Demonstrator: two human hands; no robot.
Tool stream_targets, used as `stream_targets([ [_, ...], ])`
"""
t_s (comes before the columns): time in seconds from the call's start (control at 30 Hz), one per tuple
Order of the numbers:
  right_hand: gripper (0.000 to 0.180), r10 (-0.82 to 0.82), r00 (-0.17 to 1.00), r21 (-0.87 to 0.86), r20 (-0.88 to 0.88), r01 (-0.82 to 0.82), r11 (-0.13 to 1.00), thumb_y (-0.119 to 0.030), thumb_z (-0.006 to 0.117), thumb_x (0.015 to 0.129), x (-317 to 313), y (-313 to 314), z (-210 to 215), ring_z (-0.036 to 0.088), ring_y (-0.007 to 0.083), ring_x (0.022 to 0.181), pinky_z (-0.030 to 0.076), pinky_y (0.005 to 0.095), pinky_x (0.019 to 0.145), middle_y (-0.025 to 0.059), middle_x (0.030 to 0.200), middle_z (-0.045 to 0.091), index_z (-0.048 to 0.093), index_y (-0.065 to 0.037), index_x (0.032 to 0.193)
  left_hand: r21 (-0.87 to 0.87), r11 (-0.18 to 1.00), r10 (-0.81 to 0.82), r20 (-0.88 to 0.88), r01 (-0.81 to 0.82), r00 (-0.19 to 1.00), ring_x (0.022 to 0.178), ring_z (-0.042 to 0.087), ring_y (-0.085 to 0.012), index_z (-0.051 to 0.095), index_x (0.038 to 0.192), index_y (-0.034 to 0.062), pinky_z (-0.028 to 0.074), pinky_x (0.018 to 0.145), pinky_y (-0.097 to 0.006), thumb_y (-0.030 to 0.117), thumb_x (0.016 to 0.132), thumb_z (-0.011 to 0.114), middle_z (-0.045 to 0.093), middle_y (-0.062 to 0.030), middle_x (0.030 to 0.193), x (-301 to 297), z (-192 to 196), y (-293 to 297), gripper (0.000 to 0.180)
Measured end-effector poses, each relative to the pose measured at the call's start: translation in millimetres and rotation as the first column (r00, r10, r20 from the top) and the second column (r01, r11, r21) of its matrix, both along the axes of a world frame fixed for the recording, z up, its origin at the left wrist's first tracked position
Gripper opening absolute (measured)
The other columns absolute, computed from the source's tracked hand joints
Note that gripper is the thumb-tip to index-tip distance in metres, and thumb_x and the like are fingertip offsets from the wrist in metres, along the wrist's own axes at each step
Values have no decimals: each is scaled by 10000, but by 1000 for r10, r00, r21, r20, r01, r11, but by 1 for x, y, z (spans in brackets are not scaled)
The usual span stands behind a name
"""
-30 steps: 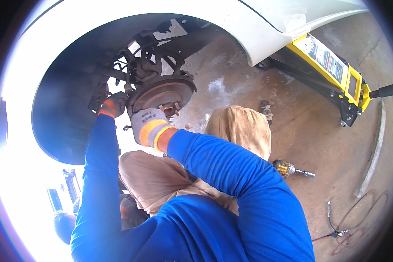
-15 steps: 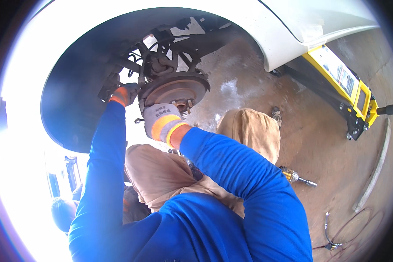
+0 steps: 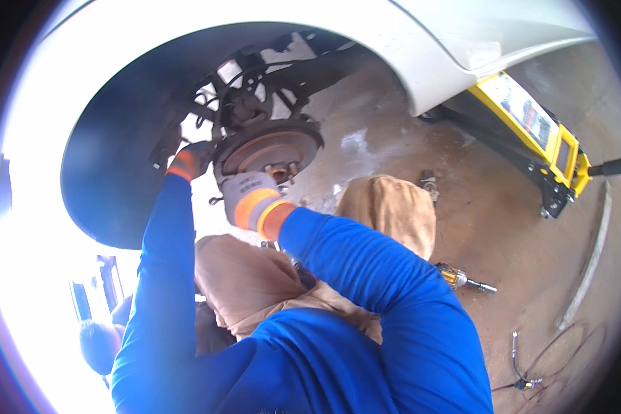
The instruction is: The person removes the brake caliper and old brake pads from a white car's wheel hub, then installs new brake pads and reattaches the caliper. The person uses a wrench and other hand tools to loosen and tighten bolts during the process.
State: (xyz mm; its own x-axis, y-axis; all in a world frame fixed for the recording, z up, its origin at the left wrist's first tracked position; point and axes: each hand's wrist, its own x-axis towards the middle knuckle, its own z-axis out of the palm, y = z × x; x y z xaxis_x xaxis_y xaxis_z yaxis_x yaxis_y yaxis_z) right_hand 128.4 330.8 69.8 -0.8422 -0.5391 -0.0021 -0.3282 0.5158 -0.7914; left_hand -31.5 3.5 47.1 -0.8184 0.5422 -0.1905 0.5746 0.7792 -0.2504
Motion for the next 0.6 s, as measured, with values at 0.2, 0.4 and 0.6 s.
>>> stream_targets([
  [0.2,217,-36,992,-44,-121,31,999,-134,565,781,9,-8,-8,676,359,845,527,436,747,195,883,695,703,-61,931,137,966,184,226,-218,957,951,621,-285,638,1111,84,504,804,-373,182,869,561,649,-97,1035,-9,-5,-29,272],
  [0.4,254,-57,992,-37,-113,53,998,-128,559,792,-3,7,-14,679,358,861,528,441,752,183,913,700,690,-47,995,-126,992,-5,76,15,997,973,617,-335,605,1177,85,493,856,-403,109,831,565,654,-160,1049,-13,10,46,349],
  [0.6,253,66,997,34,-31,-65,997,-189,563,820,6,-1,-3,676,360,858,520,442,763,187,903,696,701,-30,962,397,705,323,558,-588,764,782,572,-96,615,1005,84,491,739,-247,83,838,529,616,-11,923,-10,-12,-10,188],
])
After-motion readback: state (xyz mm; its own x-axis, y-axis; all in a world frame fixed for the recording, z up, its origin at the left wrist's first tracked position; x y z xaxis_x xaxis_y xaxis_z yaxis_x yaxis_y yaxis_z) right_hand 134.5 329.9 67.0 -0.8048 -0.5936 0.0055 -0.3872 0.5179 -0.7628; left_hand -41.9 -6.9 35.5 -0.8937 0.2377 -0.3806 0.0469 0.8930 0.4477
